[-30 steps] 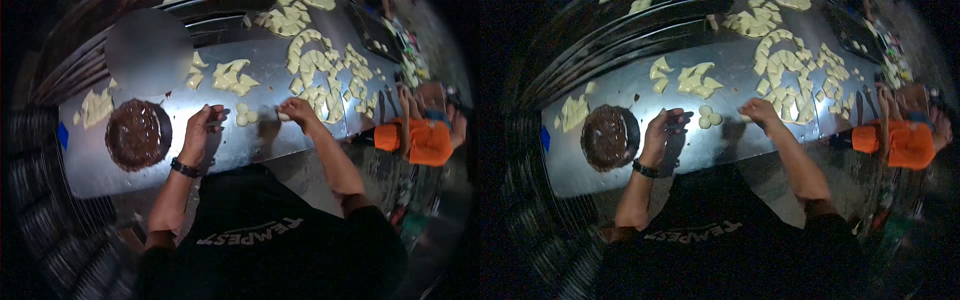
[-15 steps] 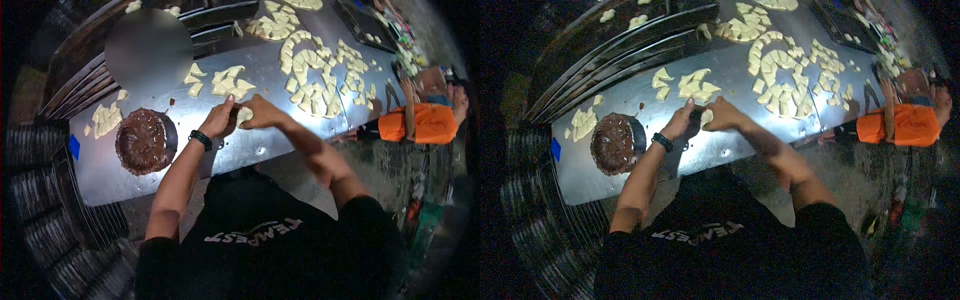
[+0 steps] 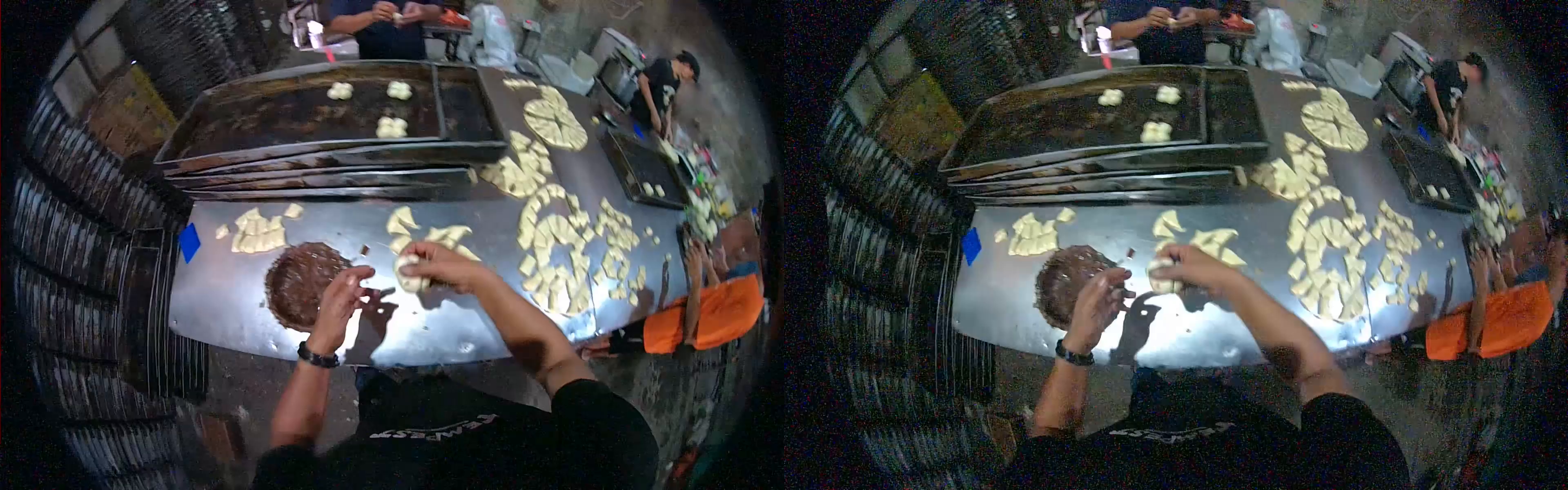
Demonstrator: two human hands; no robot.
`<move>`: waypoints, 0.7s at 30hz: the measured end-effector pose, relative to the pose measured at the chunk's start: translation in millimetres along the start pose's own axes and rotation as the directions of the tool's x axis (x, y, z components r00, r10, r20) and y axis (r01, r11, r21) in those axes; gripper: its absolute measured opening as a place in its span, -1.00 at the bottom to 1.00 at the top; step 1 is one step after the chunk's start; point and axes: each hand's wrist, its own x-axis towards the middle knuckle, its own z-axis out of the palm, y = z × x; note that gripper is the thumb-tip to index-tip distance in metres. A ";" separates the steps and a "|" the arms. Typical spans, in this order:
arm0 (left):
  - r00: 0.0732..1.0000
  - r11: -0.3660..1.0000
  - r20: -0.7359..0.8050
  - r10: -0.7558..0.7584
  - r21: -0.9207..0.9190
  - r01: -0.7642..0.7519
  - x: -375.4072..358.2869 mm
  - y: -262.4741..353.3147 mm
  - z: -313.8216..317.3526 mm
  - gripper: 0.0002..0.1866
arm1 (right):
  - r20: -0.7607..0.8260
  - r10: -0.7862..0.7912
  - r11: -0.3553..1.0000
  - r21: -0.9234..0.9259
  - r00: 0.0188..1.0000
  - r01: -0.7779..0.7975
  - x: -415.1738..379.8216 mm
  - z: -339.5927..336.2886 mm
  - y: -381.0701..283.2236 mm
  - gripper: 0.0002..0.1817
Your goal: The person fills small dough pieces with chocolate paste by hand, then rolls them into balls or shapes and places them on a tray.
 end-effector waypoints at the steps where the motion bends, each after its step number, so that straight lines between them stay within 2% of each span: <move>1: 1.000 0.994 -0.005 -0.016 -0.109 0.015 -7.4 13.7 -15.0 -0.52 | -0.037 -0.011 1.000 0.012 0.999 0.011 11.8 7.5 -36.7 -0.65; 2: 1.000 0.985 -0.005 0.013 -0.173 -0.014 -14.0 18.8 -33.7 -0.53 | 0.008 -0.101 0.993 0.069 0.995 0.100 33.7 6.7 -63.8 -0.69; 3: 0.998 0.981 -0.010 0.064 -0.181 -0.064 -21.2 28.8 -47.8 -0.53 | 0.048 -0.178 0.983 -0.031 0.983 0.179 57.0 1.5 -97.1 -0.73; 4: 0.997 0.981 -0.019 0.076 -0.176 -0.078 -28.4 39.7 -62.9 -0.53 | -0.029 -0.200 0.975 -0.107 0.979 0.196 74.7 4.2 -129.4 -0.62; 5: 0.996 0.979 -0.031 0.086 -0.182 -0.090 -37.9 46.3 -77.7 -0.52 | -0.055 -0.261 0.961 -0.109 0.964 0.254 100.1 0.9 -155.1 -0.63; 6: 0.995 0.975 -0.033 0.093 -0.199 -0.098 -45.0 50.1 -94.2 -0.52 | -0.169 -0.239 0.965 -0.148 0.956 0.215 110.9 10.1 -186.1 -0.61; 9: 0.996 0.966 -0.050 0.072 -0.246 -0.082 -64.5 58.5 -142.9 -0.51 | -0.256 -0.273 0.931 -0.313 0.927 0.187 202.3 -11.2 -216.9 -0.51; 12: 0.992 0.970 -0.122 0.005 -0.242 -0.035 -72.2 67.9 -175.4 -0.51 | -0.268 -0.071 0.966 -0.257 0.961 0.000 254.7 -10.2 -213.8 -0.46; 13: 0.992 0.971 -0.123 0.012 -0.235 -0.041 -69.2 70.4 -182.1 -0.50 | -0.309 0.003 0.987 -0.152 0.951 -0.053 292.1 -26.8 -189.5 -0.24; 15: 0.992 0.974 -0.122 0.010 -0.224 -0.037 -65.5 74.9 -189.5 -0.49 | -0.283 0.064 0.980 -0.165 0.957 -0.115 282.4 -14.0 -201.1 -0.13; 16: 0.993 0.973 -0.113 0.022 -0.228 -0.047 -62.6 77.1 -190.3 -0.47 | -0.080 0.133 0.979 -0.148 0.988 -0.144 275.1 -17.5 -216.7 -0.07; 17: 0.995 0.967 -0.093 0.043 -0.248 -0.065 -59.5 75.7 -191.5 -0.46 | -0.268 0.003 0.951 -0.298 0.964 -0.086 253.2 0.3 -225.7 -0.06; 19: 0.995 0.963 -0.053 0.083 -0.251 -0.094 -54.0 77.0 -184.9 -0.46 | -0.360 -0.236 0.770 -0.636 0.902 -0.053 225.1 -19.8 -231.9 -0.40; 20: 0.996 0.955 -0.030 0.085 -0.284 -0.090 -52.1 75.0 -180.8 -0.46 | -0.374 -0.472 0.665 -0.746 0.798 0.044 209.5 -35.0 -220.0 -0.60; 21: 0.998 0.957 -0.016 0.058 -0.283 -0.060 -52.1 73.8 -175.7 -0.47 | -0.483 -0.331 0.943 -0.198 0.810 0.267 169.5 -16.8 -210.9 -0.69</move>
